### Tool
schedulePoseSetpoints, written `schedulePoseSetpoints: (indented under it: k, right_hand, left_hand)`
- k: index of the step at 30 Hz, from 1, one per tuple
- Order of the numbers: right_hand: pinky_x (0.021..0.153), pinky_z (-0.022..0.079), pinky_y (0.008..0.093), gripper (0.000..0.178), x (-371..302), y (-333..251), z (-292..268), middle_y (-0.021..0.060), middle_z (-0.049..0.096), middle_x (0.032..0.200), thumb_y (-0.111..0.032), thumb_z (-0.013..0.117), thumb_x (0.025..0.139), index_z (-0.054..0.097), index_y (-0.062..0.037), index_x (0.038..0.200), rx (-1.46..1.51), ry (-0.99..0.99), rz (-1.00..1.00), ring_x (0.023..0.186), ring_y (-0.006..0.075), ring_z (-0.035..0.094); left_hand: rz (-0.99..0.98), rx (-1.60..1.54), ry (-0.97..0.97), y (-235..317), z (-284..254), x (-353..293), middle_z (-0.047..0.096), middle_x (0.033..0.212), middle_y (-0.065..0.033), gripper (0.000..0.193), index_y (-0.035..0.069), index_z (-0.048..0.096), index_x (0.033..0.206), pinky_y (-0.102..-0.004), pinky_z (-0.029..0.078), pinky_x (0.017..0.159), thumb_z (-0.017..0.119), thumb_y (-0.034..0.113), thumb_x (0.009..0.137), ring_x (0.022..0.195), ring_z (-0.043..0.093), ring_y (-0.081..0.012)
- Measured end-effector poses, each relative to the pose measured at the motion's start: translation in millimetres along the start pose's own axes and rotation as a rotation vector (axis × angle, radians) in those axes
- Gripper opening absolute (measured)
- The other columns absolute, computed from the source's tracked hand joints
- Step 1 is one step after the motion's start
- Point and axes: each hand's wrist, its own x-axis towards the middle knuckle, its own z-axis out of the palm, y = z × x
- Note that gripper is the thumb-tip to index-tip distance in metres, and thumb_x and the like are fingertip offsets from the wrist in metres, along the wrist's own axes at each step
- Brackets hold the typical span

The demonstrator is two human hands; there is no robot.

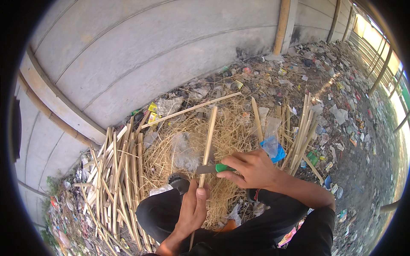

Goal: The person sits on the ground and uses a green utility knife to shave thin strips from a long bamboo pole. They hold the pole with their left hand and scrape the blade along its length with their right hand, creating a pile of bamboo shavings.

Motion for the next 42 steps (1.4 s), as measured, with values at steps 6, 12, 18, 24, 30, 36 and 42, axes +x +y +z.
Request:
schedulePoseSetpoints:
  k: [6,12,18,24,30,36,42]
  right_hand:
    - [0.045,0.05,0.0333,0.032,0,-16,13,0.0028,0.069,0.074,-0.044,0.076,0.099,0.072,-0.0126,0.102,0.024,-0.007,-0.019,0.05,0.0209,0.065]
    - [0.047,0.05,0.0326,0.025,5,-16,11,0.003,0.074,0.082,-0.035,0.082,0.095,0.074,-0.0124,0.1,0.019,-0.034,0.067,0.057,0.0197,0.068]
    - [0.048,0.051,0.0353,0.029,11,13,6,0.0071,0.071,0.074,-0.038,0.074,0.101,0.073,-0.0093,0.105,-0.03,0.121,0.124,0.055,0.0243,0.068]
    - [0.053,0.047,0.0358,0.03,22,59,-44,0.0095,0.065,0.068,-0.034,0.071,0.105,0.07,-0.0044,0.104,-0.112,0.298,0.459,0.053,0.0236,0.064]
    - [0.051,0.052,0.0337,0.032,0,16,1,0.0071,0.073,0.082,-0.04,0.075,0.101,0.069,-0.0089,0.104,0.054,0.097,0.102,0.058,0.021,0.07]
    - [0.048,0.052,0.0322,0.029,1,-11,11,0.0027,0.073,0.081,-0.04,0.08,0.096,0.071,-0.0128,0.102,0.014,-0.037,-0.042,0.056,0.0186,0.069]
    - [0.048,0.051,0.0331,0.028,2,-13,15,0.0017,0.071,0.079,-0.038,0.084,0.092,0.073,-0.0132,0.098,0.001,-0.019,-0.001,0.056,0.0201,0.068]
  left_hand:
    - [-0.02,0.152,0.001,-5,5,1,0.058,0.069,-0.019,0.045,-0.005,0.048,0.131,-0.046,0.044,0.056,0.042,0.037,0.117,0.059,0.061,-0.0382]
    - [-0.016,0.315,0.049,-14,7,1,0.061,0.069,-0.0234,0.045,-0.006,0.043,0.137,-0.0535,0.046,0.056,0.046,0.033,0.116,0.063,0.064,-0.0496]
    - [-0.04,0.324,0.042,-14,10,1,0.064,0.07,-0.0319,0.035,-0.004,0.045,0.124,-0.0611,0.048,0.055,0.056,0.028,0.112,0.065,0.064,-0.0563]
    - [-0.074,0.276,-0.121,-4,17,-12,0.063,0.073,-0.0247,0.033,-0.005,0.05,0.122,-0.0529,0.049,0.06,0.047,0.027,0.116,0.066,0.067,-0.0463]
    - [-0.038,-0.071,-0.07,-12,2,4,0.052,0.073,-0.0042,0.049,-0.003,0.056,0.112,-0.032,0.04,0.056,0.034,0.04,0.119,0.062,0.047,-0.0124]
    - [0.009,-0.086,-0.069,-19,2,5,0.05,0.073,-0.0014,0.049,-0.001,0.056,0.11,-0.0289,0.038,0.054,0.034,0.042,0.119,0.061,0.044,-0.0092]
    - [-0.061,-0.059,-0.076,-10,-1,5,0.057,0.071,-0.0101,0.045,-0.004,0.057,0.109,-0.0374,0.047,0.06,0.039,0.036,0.119,0.062,0.058,-0.0206]
